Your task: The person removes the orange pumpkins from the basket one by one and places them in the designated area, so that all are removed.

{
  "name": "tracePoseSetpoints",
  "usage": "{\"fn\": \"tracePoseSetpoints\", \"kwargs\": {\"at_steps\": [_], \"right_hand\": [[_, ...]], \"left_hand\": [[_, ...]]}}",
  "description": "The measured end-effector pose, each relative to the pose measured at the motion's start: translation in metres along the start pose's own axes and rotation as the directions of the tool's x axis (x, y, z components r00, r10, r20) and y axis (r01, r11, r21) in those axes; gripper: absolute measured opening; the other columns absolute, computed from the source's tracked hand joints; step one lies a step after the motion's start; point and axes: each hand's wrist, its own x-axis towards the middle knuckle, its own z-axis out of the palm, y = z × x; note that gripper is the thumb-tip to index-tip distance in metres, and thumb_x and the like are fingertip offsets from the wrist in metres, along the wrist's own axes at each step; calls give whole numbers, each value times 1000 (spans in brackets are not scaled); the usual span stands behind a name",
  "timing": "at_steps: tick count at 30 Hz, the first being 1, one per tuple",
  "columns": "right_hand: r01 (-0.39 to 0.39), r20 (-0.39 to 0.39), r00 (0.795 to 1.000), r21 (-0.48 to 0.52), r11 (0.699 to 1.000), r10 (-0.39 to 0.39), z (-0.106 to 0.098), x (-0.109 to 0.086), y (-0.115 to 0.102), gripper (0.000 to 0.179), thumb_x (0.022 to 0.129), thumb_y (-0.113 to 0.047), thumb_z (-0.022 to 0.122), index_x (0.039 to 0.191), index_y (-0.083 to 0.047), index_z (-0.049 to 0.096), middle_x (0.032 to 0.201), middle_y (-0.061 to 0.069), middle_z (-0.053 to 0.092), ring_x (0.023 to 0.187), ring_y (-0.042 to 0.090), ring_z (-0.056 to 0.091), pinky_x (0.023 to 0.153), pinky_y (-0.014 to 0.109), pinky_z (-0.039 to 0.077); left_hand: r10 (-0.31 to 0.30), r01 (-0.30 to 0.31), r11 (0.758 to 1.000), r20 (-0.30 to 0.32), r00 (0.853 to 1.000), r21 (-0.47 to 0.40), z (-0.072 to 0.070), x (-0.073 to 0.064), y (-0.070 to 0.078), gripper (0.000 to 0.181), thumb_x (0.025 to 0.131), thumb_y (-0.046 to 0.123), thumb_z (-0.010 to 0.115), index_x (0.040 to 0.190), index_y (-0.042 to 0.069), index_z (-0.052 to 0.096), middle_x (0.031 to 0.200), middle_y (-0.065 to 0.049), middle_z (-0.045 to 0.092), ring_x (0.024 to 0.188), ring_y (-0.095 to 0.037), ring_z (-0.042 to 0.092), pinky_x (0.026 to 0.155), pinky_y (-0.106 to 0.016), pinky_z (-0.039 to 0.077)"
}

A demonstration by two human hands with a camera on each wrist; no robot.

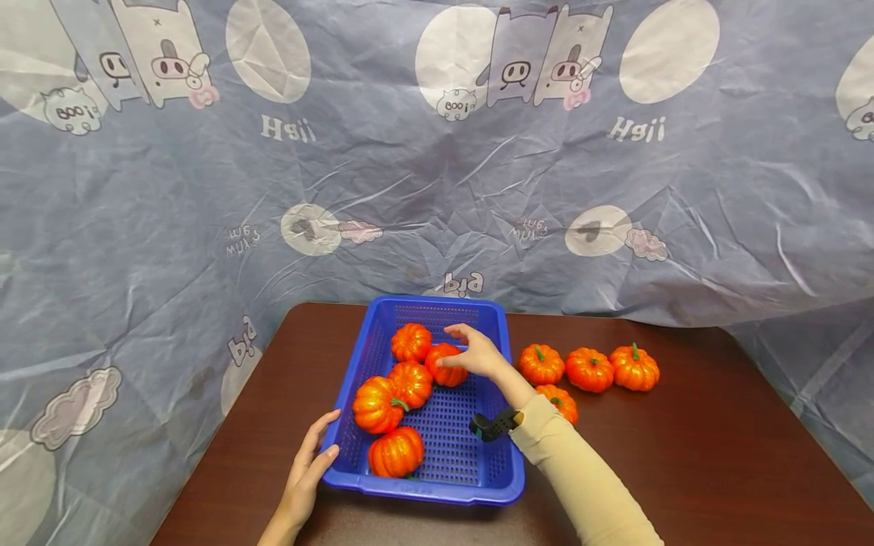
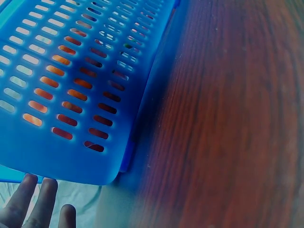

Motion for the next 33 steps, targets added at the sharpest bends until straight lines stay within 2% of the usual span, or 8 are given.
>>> {"fn": "tracePoseSetpoints", "kwargs": {"at_steps": [6, 10, 16, 24, 33], "right_hand": [[-1, 38, 999, -35, 999, 2, 0, 0, 0, 69, 71, -17, 81, 131, -1, 50, 133, 20, 48, 121, 41, 45, 98, 47, 38], [-17, 46, 999, -75, 997, 20, 1, 0, 0, 70, 69, -14, 82, 130, -2, 51, 132, 20, 49, 116, 39, 49, 94, 47, 41], [-40, 43, 998, -108, 993, 45, 2, 1, 3, 68, 68, -12, 83, 129, -5, 52, 132, 19, 49, 111, 35, 54, 90, 44, 45], [-13, 23, 1000, -143, 990, 16, 2, 0, 4, 69, 67, -18, 84, 128, -6, 53, 127, 18, 53, 107, 33, 56, 88, 44, 46], [-28, -22, 999, -71, 997, 27, -4, -5, -6, 75, 71, -27, 81, 133, -4, 47, 130, 19, 52, 119, 33, 49, 95, 46, 41]], "left_hand": [[3, -3, 1000, -7, 1000, 5, 0, 1, 0, 47, 94, -3, 37, 141, 0, 32, 121, -31, 47, 95, -27, 61, 73, -37, 53], [6, -6, 1000, -2, 1000, 4, 0, 1, 0, 48, 94, -4, 37, 141, 0, 31, 120, -32, 47, 95, -27, 61, 73, -37, 53], [-9, 9, 1000, -12, 1000, 4, 1, 0, 1, 47, 94, -3, 37, 141, 1, 32, 121, -31, 47, 95, -27, 61, 73, -37, 53], [-35, 35, 999, -24, 999, 5, 2, -1, 1, 47, 94, -1, 39, 141, 2, 33, 120, -30, 48, 94, -28, 61, 72, -37, 53], [-16, 16, 1000, -16, 1000, 3, 1, -1, 1, 48, 94, -3, 38, 141, 1, 32, 119, -30, 48, 95, -27, 61, 73, -37, 53]]}}
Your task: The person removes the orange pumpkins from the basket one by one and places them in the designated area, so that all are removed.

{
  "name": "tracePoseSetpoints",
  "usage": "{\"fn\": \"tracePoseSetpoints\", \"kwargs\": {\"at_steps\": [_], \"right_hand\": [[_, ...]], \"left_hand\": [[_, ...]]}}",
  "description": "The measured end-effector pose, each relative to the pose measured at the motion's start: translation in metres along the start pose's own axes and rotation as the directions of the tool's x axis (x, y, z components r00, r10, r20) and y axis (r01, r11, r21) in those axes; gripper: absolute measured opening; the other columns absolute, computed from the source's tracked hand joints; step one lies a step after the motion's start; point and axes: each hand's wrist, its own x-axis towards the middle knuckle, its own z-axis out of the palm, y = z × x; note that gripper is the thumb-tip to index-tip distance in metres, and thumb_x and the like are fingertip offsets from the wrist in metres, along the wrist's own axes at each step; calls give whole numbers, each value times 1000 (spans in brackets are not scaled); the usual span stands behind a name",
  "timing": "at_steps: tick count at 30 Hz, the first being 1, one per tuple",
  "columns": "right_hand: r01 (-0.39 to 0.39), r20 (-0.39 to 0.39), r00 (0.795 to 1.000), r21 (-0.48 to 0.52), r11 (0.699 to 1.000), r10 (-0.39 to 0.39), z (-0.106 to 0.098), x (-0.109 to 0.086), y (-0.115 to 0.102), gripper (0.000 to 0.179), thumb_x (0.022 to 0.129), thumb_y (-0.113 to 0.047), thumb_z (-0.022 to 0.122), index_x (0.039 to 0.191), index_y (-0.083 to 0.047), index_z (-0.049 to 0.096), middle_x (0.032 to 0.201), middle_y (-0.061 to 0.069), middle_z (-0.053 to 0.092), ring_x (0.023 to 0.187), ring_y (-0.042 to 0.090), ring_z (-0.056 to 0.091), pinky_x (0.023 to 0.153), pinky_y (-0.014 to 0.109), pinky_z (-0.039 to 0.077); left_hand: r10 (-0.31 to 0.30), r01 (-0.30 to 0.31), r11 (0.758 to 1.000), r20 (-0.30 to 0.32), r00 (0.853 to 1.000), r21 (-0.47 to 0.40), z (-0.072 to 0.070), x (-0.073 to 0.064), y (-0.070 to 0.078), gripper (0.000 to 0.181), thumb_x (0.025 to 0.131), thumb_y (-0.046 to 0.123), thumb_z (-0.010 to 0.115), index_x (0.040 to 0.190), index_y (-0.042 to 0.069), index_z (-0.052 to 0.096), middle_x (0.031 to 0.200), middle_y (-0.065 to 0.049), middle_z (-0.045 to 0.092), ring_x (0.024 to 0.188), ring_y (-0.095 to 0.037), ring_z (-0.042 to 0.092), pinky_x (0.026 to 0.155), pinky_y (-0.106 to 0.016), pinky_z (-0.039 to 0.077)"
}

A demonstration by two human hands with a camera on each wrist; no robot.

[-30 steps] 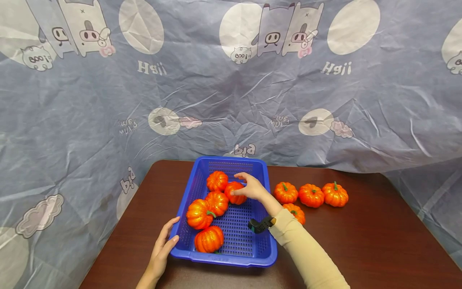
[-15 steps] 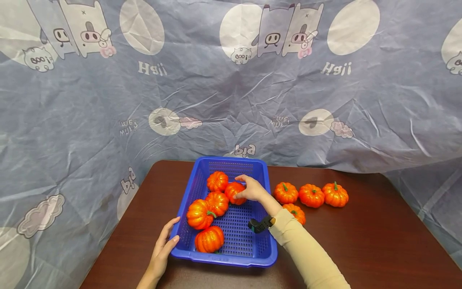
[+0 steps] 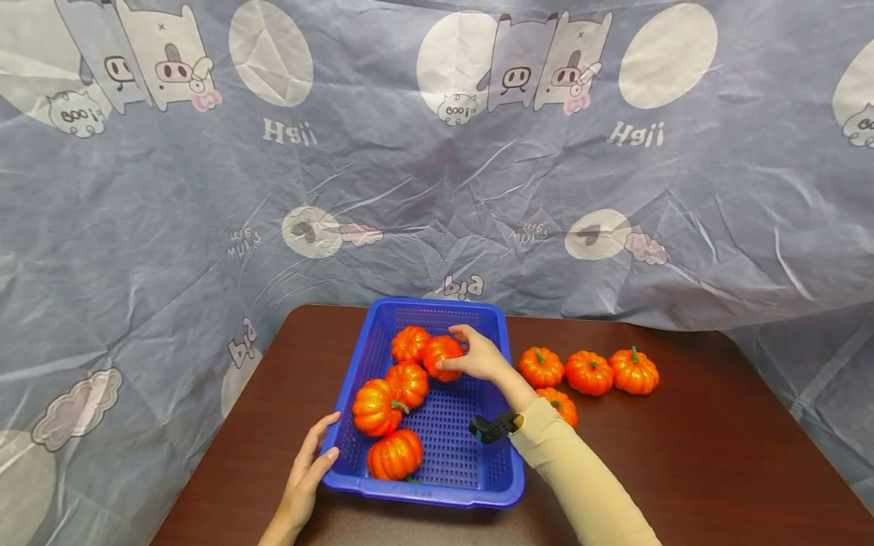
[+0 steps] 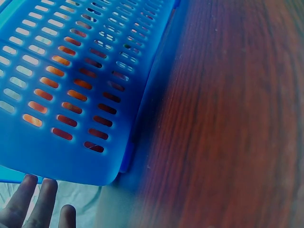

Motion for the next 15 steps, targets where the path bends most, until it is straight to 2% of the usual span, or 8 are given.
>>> {"fn": "tracePoseSetpoints", "kwargs": {"at_steps": [8, 15], "right_hand": [[-22, -41, 999, 22, 1000, 23, -10, -4, -10, 76, 71, -36, 80, 133, -5, 48, 128, 15, 55, 111, 32, 54, 87, 43, 46], [-41, -77, 996, 75, 996, 46, -18, -9, -15, 77, 72, -38, 79, 134, -6, 47, 124, 12, 56, 106, 29, 55, 80, 39, 49]], "left_hand": [[-6, 7, 1000, -8, 1000, 8, 1, 0, 1, 47, 94, -2, 39, 141, 1, 33, 120, -29, 48, 95, -25, 60, 74, -36, 53], [31, -31, 999, 2, 1000, 12, 0, 0, -1, 47, 94, -5, 38, 141, -1, 32, 121, -30, 47, 99, -23, 59, 76, -34, 52]]}}
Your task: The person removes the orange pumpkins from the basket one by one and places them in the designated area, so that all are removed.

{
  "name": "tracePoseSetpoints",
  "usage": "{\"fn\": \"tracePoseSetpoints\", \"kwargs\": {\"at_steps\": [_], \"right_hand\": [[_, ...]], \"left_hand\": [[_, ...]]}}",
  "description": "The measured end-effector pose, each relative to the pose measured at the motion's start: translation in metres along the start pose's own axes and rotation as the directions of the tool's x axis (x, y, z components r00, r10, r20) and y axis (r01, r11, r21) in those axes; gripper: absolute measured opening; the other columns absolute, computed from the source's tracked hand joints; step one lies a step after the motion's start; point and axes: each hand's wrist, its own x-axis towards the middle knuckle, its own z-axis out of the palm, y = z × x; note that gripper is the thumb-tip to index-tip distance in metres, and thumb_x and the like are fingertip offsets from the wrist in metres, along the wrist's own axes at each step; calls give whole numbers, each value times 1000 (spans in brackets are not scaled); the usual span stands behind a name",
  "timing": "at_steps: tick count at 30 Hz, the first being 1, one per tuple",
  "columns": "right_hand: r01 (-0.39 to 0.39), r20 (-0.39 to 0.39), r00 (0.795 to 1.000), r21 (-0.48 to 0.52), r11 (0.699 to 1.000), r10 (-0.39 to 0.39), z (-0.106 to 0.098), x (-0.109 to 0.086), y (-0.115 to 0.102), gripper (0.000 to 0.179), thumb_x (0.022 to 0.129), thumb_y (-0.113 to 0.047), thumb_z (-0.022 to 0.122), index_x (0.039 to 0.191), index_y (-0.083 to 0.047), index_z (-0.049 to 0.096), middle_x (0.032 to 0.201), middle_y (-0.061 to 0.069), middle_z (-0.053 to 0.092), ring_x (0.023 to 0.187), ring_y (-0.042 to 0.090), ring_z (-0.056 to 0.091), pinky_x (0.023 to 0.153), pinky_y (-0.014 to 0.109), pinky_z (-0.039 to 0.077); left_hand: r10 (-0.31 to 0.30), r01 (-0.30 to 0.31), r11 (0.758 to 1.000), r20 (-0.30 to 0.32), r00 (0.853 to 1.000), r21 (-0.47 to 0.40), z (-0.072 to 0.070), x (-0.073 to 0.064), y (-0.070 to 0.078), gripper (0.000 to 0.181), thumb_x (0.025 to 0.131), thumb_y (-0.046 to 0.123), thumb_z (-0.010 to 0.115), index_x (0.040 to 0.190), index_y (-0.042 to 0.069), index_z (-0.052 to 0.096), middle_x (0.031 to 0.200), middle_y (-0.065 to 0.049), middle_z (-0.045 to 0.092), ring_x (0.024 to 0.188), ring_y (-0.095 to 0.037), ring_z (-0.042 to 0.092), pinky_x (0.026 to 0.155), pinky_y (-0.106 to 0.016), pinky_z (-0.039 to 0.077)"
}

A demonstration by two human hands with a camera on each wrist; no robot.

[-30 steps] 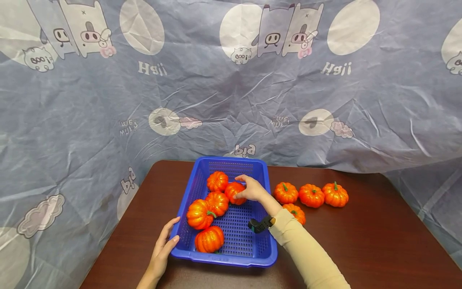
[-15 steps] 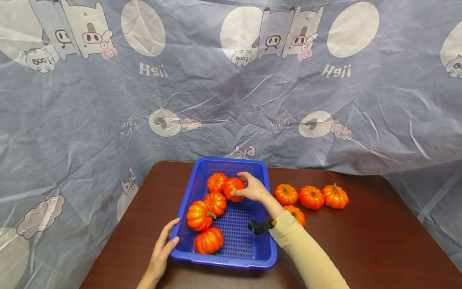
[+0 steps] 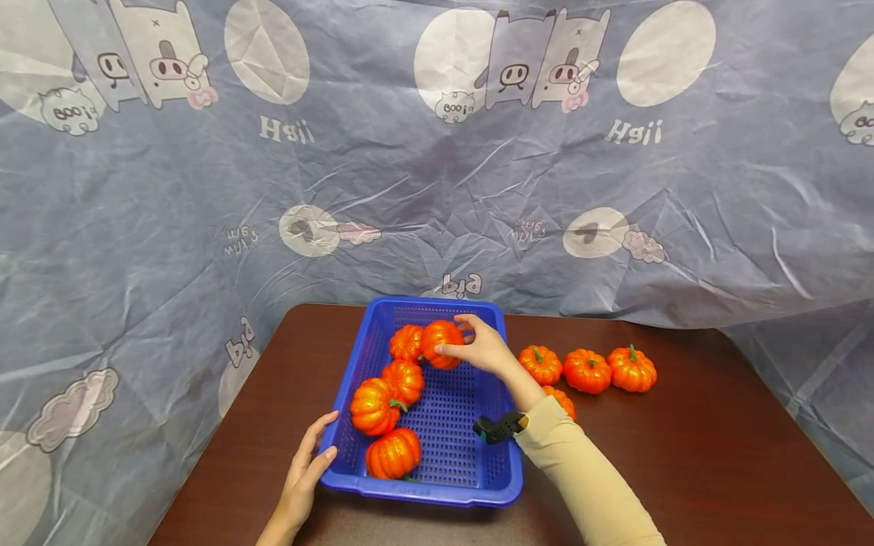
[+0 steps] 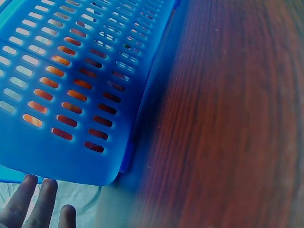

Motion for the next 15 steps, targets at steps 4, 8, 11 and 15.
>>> {"fn": "tracePoseSetpoints", "kwargs": {"at_steps": [4, 8, 11, 15], "right_hand": [[-5, -14, 1000, 29, 1000, 5, -8, -3, -4, 77, 73, -41, 78, 135, -8, 47, 125, 11, 55, 106, 28, 56, 82, 41, 49], [-7, -20, 1000, 62, 998, 9, -17, -7, -5, 77, 74, -43, 76, 137, -10, 45, 128, 11, 53, 110, 29, 55, 84, 41, 48], [-5, -19, 1000, 114, 994, 7, -24, -11, -6, 78, 75, -41, 76, 138, -12, 43, 129, 12, 51, 112, 30, 54, 82, 41, 49], [16, -44, 999, 139, 990, -9, -34, -16, -7, 76, 75, -38, 77, 139, -14, 42, 129, 14, 50, 112, 31, 54, 82, 42, 50]], "left_hand": [[4, -4, 1000, 1, 1000, 0, 0, 0, 0, 47, 94, -5, 37, 141, -1, 32, 121, -30, 47, 99, -23, 59, 76, -34, 52], [-13, 13, 1000, -3, 1000, -3, 0, 0, 1, 47, 94, -4, 38, 141, 0, 33, 121, -30, 48, 97, -24, 60, 75, -34, 52], [-20, 20, 1000, -2, 1000, -5, 0, 0, 1, 47, 94, -4, 38, 141, 0, 33, 120, -30, 48, 96, -25, 60, 74, -35, 52], [-21, 21, 1000, 1, 1000, -9, 0, 0, 1, 47, 94, -4, 38, 141, 0, 32, 120, -30, 48, 96, -25, 60, 74, -35, 53]]}}
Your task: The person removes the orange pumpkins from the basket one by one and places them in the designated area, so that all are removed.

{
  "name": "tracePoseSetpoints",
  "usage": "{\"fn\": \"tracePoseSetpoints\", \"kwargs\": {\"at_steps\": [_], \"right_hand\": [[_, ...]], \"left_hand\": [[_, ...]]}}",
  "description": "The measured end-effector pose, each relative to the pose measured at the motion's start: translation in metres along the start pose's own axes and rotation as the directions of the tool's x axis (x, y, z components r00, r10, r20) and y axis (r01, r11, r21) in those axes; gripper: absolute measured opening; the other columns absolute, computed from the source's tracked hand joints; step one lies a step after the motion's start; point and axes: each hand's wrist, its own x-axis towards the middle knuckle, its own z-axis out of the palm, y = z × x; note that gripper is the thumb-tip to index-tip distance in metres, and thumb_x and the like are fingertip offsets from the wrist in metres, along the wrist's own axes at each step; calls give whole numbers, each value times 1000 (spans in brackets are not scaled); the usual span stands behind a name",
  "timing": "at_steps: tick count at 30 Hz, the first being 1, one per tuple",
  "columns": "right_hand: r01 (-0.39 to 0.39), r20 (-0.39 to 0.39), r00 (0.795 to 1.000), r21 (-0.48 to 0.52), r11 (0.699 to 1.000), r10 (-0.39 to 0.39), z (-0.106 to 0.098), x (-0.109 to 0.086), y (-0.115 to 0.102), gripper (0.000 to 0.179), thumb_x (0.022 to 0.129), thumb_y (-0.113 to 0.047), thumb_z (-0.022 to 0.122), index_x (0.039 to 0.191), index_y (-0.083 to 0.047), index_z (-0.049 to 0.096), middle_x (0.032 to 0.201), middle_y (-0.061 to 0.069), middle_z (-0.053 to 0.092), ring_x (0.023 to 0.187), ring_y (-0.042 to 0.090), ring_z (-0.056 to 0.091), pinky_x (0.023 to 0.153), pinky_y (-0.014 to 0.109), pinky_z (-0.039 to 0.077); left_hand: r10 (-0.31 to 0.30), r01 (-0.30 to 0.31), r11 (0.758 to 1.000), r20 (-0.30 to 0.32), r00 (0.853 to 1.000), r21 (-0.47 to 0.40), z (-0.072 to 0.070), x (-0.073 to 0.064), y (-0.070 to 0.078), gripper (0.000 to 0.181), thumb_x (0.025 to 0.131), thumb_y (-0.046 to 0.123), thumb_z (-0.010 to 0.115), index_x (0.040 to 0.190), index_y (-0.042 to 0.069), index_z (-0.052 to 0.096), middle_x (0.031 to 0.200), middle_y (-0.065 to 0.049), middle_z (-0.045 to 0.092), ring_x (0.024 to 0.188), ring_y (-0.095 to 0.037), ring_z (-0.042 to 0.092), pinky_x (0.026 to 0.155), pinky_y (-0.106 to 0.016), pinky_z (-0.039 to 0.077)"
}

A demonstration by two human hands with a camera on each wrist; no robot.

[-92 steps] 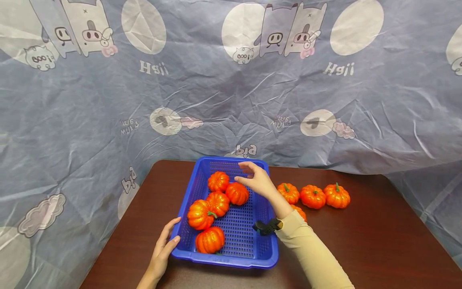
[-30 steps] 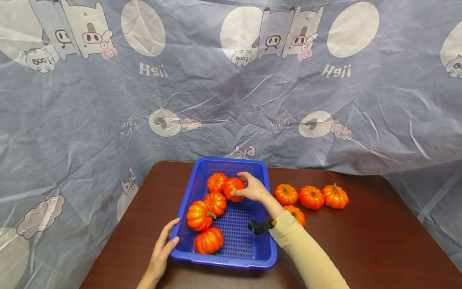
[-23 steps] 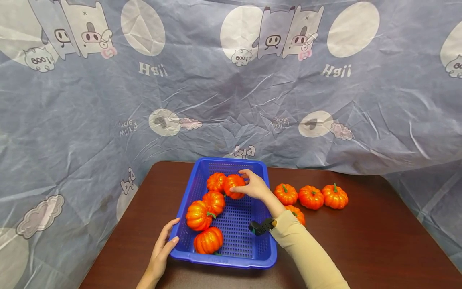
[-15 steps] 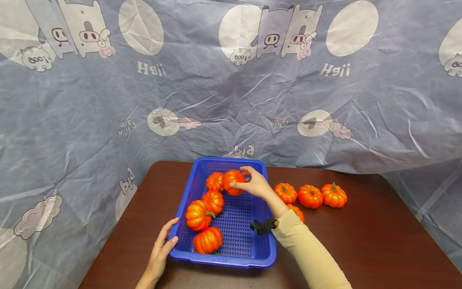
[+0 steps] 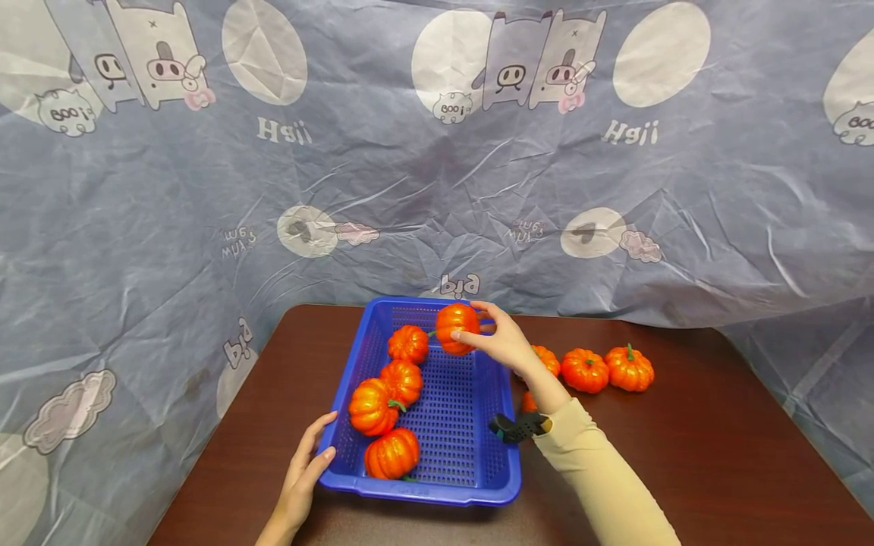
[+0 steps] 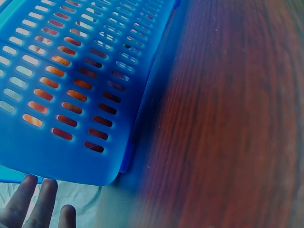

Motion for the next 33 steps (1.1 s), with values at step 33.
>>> {"fn": "tracePoseSetpoints", "kwargs": {"at_steps": [33], "right_hand": [[65, -252, 967, 96, 993, -39, -77, -71, 30, 76, 85, -28, 70, 144, -12, 25, 132, 18, 43, 115, 29, 48, 78, 16, 44]], "left_hand": [[-4, 4, 999, -26, 1000, 34, 2, 0, 1, 46, 94, -3, 38, 140, -1, 35, 121, -26, 49, 98, -23, 58, 76, -32, 51]]}}
